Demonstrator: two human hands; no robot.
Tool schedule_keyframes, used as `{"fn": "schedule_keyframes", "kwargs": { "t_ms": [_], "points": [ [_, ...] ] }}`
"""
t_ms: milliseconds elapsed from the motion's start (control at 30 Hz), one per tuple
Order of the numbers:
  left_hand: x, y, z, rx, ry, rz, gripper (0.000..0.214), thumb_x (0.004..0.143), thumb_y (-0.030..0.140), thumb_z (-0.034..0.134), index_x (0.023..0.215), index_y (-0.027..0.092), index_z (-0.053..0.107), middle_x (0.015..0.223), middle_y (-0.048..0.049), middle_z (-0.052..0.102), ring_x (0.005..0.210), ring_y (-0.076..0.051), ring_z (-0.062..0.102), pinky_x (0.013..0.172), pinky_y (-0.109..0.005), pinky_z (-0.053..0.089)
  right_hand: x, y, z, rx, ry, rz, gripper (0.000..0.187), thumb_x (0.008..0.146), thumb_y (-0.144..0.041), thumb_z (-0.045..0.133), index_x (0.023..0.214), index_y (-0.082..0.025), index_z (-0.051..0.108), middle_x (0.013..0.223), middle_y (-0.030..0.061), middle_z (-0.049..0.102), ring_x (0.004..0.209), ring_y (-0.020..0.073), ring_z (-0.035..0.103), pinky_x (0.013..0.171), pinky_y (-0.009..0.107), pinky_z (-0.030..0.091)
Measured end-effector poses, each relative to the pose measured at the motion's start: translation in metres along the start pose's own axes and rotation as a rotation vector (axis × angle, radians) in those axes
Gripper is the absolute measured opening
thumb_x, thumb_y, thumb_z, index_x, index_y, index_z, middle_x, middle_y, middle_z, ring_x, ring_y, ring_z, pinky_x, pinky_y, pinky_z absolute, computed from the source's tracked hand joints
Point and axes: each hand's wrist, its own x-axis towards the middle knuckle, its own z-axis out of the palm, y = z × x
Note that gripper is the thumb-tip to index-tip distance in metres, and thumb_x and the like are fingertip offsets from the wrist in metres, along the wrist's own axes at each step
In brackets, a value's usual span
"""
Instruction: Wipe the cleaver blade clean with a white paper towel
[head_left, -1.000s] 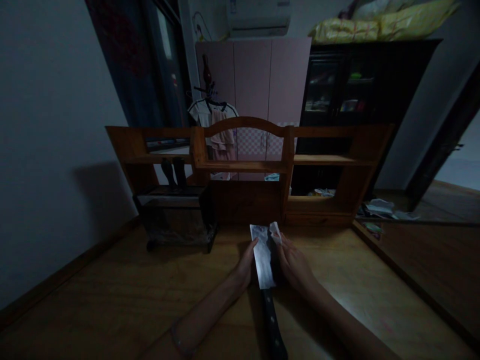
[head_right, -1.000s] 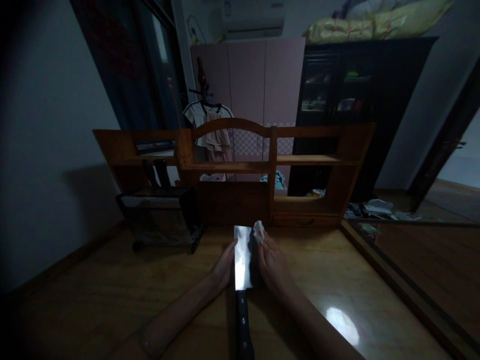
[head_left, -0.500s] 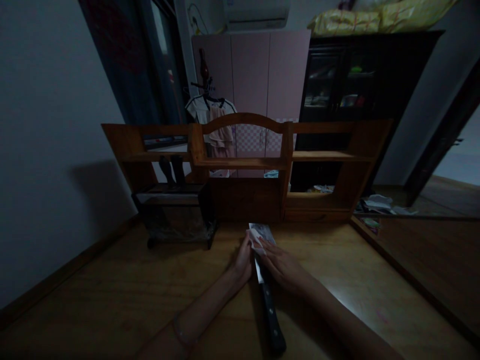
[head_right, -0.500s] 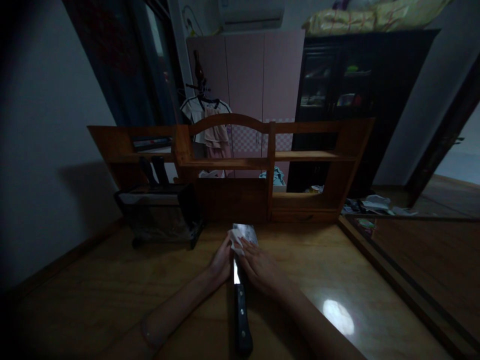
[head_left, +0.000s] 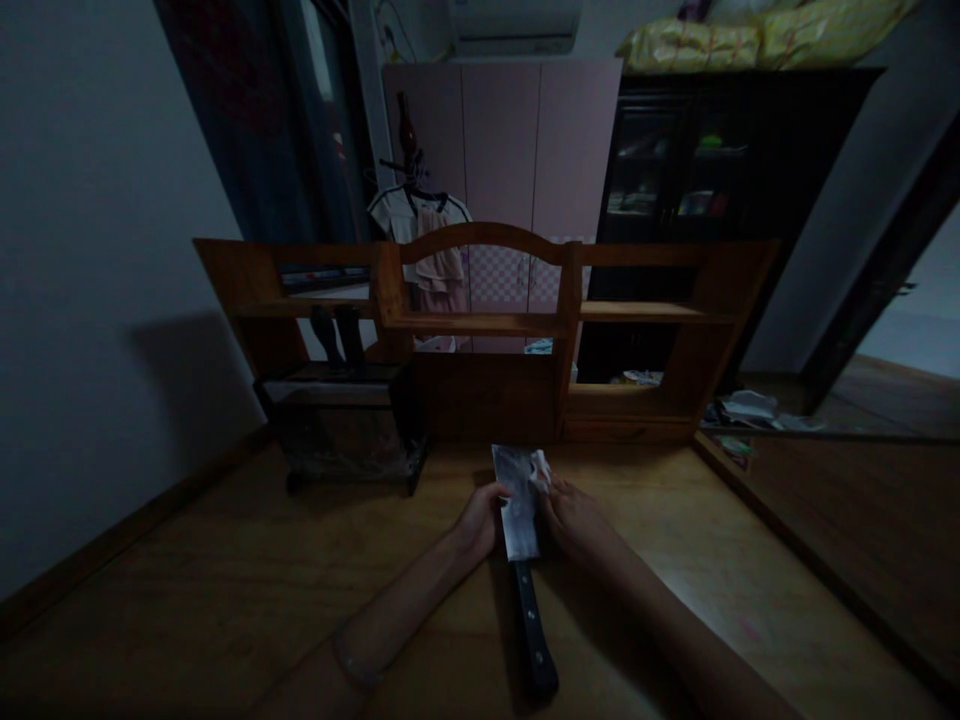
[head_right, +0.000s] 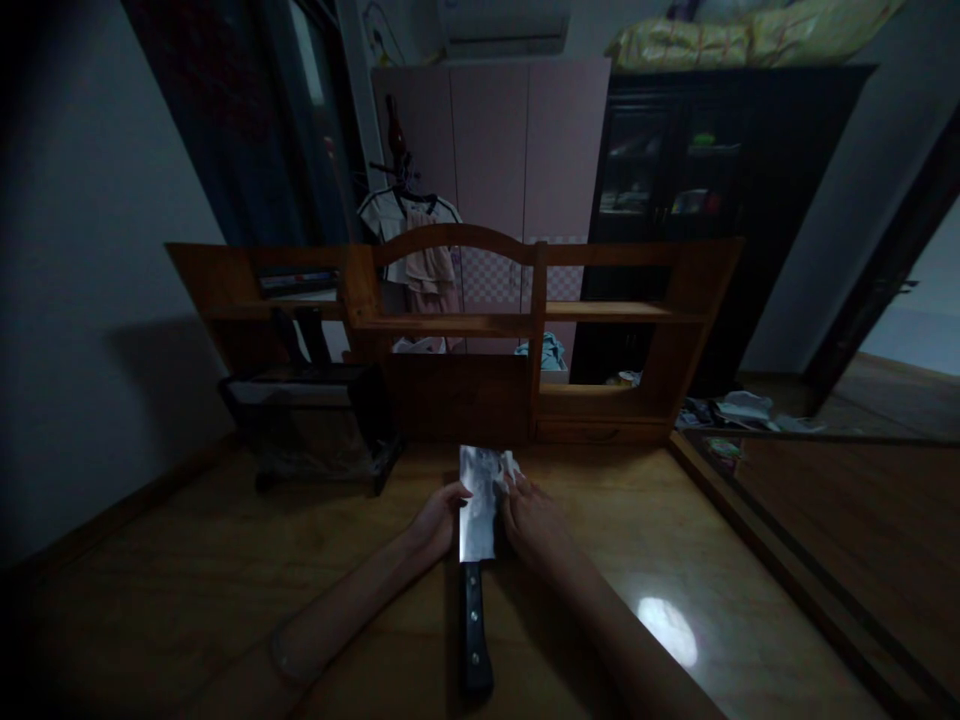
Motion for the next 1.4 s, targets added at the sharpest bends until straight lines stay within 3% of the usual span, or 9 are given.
{"fn": "schedule_keyframes", "kwargs": {
  "t_ms": [133, 233, 333, 700, 833, 1000, 1200, 1300, 1400],
  "points": [
    [-0.004, 0.001, 0.007, 0.016, -0.01, 0.004, 0.02, 0.078, 0.015, 0.051, 0.088, 0.006, 0.065, 0.079, -0.0108, 0.07, 0.07, -0.019, 0.064, 0.08, -0.031, 0.048, 0.0, 0.005, 0.001, -0.016, 0.049, 0.038, 0.042, 0.101, -0.019, 0.027, 0.133, -0.008, 0.049, 0.141, 0.0175, 0.042, 0.131, 0.0268, 0.039, 0.108, 0.044, 0.034],
    [-0.003, 0.001, 0.008, 0.01, -0.061, 0.045, 0.028, 0.086, 0.027, 0.05, 0.099, 0.007, 0.066, 0.087, -0.0108, 0.07, 0.078, -0.019, 0.066, 0.086, -0.03, 0.047, 0.003, 0.0, -0.007, 0.104, 0.136, -0.032, 0.045, 0.103, -0.025, 0.022, 0.145, -0.014, 0.034, 0.15, 0.0097, 0.028, 0.138, 0.0211, 0.025, 0.114, 0.042, 0.025],
    [0.0, 0.001, 0.004, -0.061, -0.159, 0.079, 0.043, 0.091, 0.042, 0.046, 0.112, 0.008, 0.062, 0.099, -0.0122, 0.069, 0.091, -0.022, 0.065, 0.094, -0.033, 0.044, 0.005, -0.014, -0.017, 0.275, 0.098, -0.186, 0.045, 0.104, -0.031, 0.024, 0.148, -0.022, 0.028, 0.153, 0.0011, 0.019, 0.14, 0.0188, 0.016, 0.116, 0.04, 0.022],
    [0.001, -0.001, -0.001, -0.093, -0.21, 0.056, 0.062, 0.09, 0.059, 0.036, 0.112, 0.007, 0.061, 0.108, -0.0175, 0.065, 0.109, -0.027, 0.058, 0.103, -0.04, 0.038, 0.002, -0.029, -0.019, 0.301, -0.019, -0.287, 0.043, 0.105, -0.033, 0.027, 0.146, -0.022, 0.034, 0.15, 0.0025, 0.027, 0.138, 0.0187, 0.023, 0.116, 0.041, 0.023],
    [0.0, 0.0, -0.002, -0.052, -0.221, 0.051, 0.066, 0.089, 0.062, 0.035, 0.118, 0.008, 0.06, 0.112, -0.0171, 0.065, 0.11, -0.029, 0.058, 0.104, -0.041, 0.035, 0.004, -0.014, -0.002, 0.217, -0.007, -0.198, 0.04, 0.104, -0.033, 0.03, 0.143, -0.026, 0.039, 0.147, 0.0023, 0.034, 0.138, 0.0218, 0.025, 0.113, 0.051, 0.024],
    [-0.002, 0.001, -0.001, -0.003, -0.243, 0.059, 0.07, 0.088, 0.064, 0.033, 0.119, 0.007, 0.06, 0.116, -0.0179, 0.063, 0.112, -0.029, 0.057, 0.105, -0.041, 0.033, 0.007, 0.016, 0.018, 0.152, 0.127, -0.123, 0.043, 0.1, -0.018, 0.028, 0.141, -0.014, 0.041, 0.148, 0.0118, 0.031, 0.138, 0.0228, 0.024, 0.114, 0.049, 0.023],
    [-0.004, 0.001, 0.0, 0.034, -0.235, 0.081, 0.072, 0.087, 0.065, 0.034, 0.12, 0.007, 0.06, 0.118, -0.0175, 0.062, 0.116, -0.03, 0.054, 0.106, -0.041, 0.033, 0.011, 0.025, -0.011, 0.354, 0.44, 0.02, 0.045, 0.103, -0.03, 0.023, 0.146, -0.023, 0.032, 0.15, 0.0044, 0.03, 0.138, 0.0242, 0.024, 0.113, 0.051, 0.024],
    [-0.005, 0.001, -0.001, 0.036, -0.23, 0.068, 0.073, 0.087, 0.066, 0.034, 0.119, 0.006, 0.06, 0.114, -0.018, 0.064, 0.112, -0.032, 0.056, 0.105, -0.043, 0.035, 0.011, 0.016, -0.024, 0.604, 0.473, 0.116, 0.045, 0.104, -0.038, 0.021, 0.146, -0.026, 0.033, 0.142, 0.0044, 0.043, 0.124, 0.0255, 0.047, 0.101, 0.046, 0.044],
    [-0.005, 0.001, 0.0, -0.004, -0.241, 0.06, 0.07, 0.087, 0.065, 0.035, 0.118, 0.008, 0.061, 0.112, -0.0167, 0.065, 0.112, -0.031, 0.057, 0.103, -0.043, 0.036, 0.01, 0.005, -0.027, 0.614, 0.432, 0.089, 0.045, 0.104, -0.041, 0.025, 0.142, -0.025, 0.041, 0.137, 0.0046, 0.049, 0.124, 0.0267, 0.047, 0.104, 0.046, 0.041]
  ]
}}
